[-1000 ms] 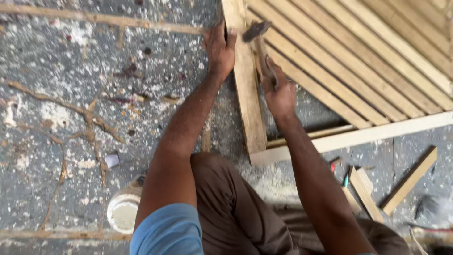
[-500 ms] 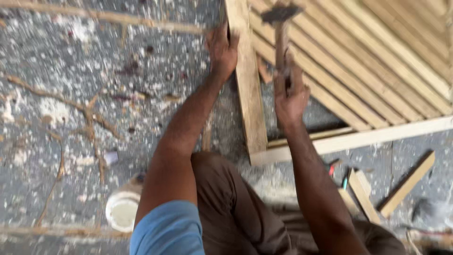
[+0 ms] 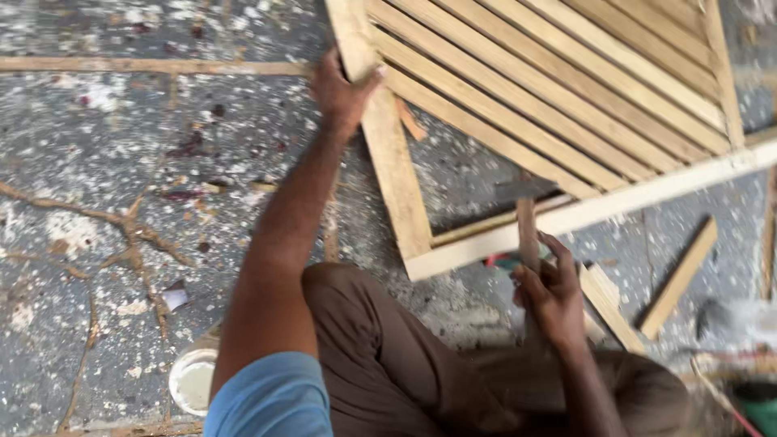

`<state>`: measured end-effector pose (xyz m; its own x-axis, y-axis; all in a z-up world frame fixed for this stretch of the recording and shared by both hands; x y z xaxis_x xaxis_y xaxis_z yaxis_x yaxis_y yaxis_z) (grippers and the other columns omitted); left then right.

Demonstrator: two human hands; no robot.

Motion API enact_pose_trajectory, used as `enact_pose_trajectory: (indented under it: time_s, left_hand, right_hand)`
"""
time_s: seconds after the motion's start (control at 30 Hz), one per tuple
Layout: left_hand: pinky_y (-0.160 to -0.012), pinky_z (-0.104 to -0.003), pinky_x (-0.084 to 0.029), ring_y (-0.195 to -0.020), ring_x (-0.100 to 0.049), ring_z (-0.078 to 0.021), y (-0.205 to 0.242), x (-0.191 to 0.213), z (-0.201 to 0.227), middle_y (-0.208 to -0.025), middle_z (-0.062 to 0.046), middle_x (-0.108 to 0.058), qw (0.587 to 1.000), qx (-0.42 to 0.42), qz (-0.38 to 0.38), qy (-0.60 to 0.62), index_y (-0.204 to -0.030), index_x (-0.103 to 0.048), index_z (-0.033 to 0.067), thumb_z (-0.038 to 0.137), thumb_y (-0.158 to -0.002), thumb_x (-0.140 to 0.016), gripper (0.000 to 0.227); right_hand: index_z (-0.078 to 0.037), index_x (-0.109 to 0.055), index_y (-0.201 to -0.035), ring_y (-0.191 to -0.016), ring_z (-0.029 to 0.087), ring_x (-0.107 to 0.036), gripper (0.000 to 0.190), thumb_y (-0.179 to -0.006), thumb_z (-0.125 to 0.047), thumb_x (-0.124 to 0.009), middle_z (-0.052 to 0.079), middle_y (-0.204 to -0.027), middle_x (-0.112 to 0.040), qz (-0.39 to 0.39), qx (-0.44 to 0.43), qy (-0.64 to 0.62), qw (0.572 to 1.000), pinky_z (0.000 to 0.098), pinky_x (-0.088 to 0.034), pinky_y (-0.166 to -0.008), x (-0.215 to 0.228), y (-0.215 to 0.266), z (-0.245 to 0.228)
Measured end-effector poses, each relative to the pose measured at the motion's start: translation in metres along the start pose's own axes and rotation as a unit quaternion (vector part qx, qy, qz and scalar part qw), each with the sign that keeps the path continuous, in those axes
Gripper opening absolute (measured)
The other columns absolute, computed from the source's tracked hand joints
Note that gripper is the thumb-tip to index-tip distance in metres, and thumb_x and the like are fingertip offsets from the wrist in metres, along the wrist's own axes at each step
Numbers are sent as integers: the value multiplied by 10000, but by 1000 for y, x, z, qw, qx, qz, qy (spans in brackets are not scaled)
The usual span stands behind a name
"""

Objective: The person nails wooden slats into a frame by hand using a hammer. They place individual slats, apply liquid from a bottle, and hammer small nails to secure the pieces together on the floor.

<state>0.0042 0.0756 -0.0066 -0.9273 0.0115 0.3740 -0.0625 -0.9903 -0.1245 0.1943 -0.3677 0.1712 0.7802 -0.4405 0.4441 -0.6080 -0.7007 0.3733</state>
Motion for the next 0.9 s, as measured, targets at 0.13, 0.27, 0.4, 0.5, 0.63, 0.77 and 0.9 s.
enact_pose_trajectory:
  time_s: [0.13,0.27,0.4,0.5,0.63,0.77,0.9]
  left_hand:
    - [-957,-465,-643,-1104,-697,-269,-7,-10,3,-1204,-158,-681,978,-27,-44,204,-1273,-531,32,393,-749,-938,755]
    - [-1070,-614,-385,-1274,-447,-544,-17,-5,-6,-1395,-358,-448,989,57,-31,-132,-1474,-354,-7,458,-711,-1004,1105]
    - [-1213,-565,-280,-1418,-406,-422,2,0,13,-1501,-208,-473,962,118,-97,-226,-1548,-392,99,539,-817,-813,951]
    - [-1125,-613,-269,-1373,-376,-449,20,11,38,-1499,-253,-398,951,94,-89,-281,-1511,-373,56,480,-901,-786,850]
    - [-1113,-596,-324,-1346,-455,-362,43,19,60,-1459,-160,-477,951,37,-107,-288,-1452,-508,156,293,-894,-737,619]
    - [-1064,-477,-467,-1244,-599,-303,62,11,68,-1336,-134,-608,956,-25,-118,-268,-1209,-705,137,200,-933,-674,285]
    - [-938,-427,-550,-1035,-701,-336,58,17,62,-1117,-171,-702,979,-24,-46,-199,-1079,-731,66,234,-864,-726,273]
  right_hand:
    - [-69,-430,-1499,-583,137,-591,622,-921,-82,-659,107,-878,-694,85,-91,-54,991,279,-483,-496,82,60,65]
    - [-44,-389,-1530,-563,162,-583,648,-939,-64,-655,92,-853,-664,155,-76,-183,968,279,-456,-477,142,74,111]
    - [-44,-330,-1556,-607,160,-620,680,-953,-36,-646,116,-894,-680,195,-86,-186,959,280,-506,-483,195,40,145]
    - [-37,-322,-1558,-552,184,-604,718,-921,13,-650,142,-861,-659,198,-69,-235,949,300,-491,-445,216,5,163]
    - [-45,-293,-1563,-555,185,-610,719,-940,3,-647,146,-849,-658,193,-80,-262,942,315,-516,-446,226,-20,189]
    - [-69,-298,-1560,-563,183,-620,698,-959,-20,-650,155,-844,-678,176,-108,-286,936,302,-522,-454,228,-25,215]
    - [-81,-368,-1552,-573,185,-623,648,-969,-28,-644,141,-879,-680,193,-64,-258,945,308,-519,-453,225,-15,195]
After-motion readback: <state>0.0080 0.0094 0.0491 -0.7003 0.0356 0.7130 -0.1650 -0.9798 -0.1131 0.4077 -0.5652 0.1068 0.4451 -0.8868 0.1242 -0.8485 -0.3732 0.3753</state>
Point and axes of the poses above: each hand's wrist, its own y-axis away from the middle knuckle, its own x-axis out of the back of the hand, z = x × y, the point moved 9 cm from there along -y, towards the middle knuckle
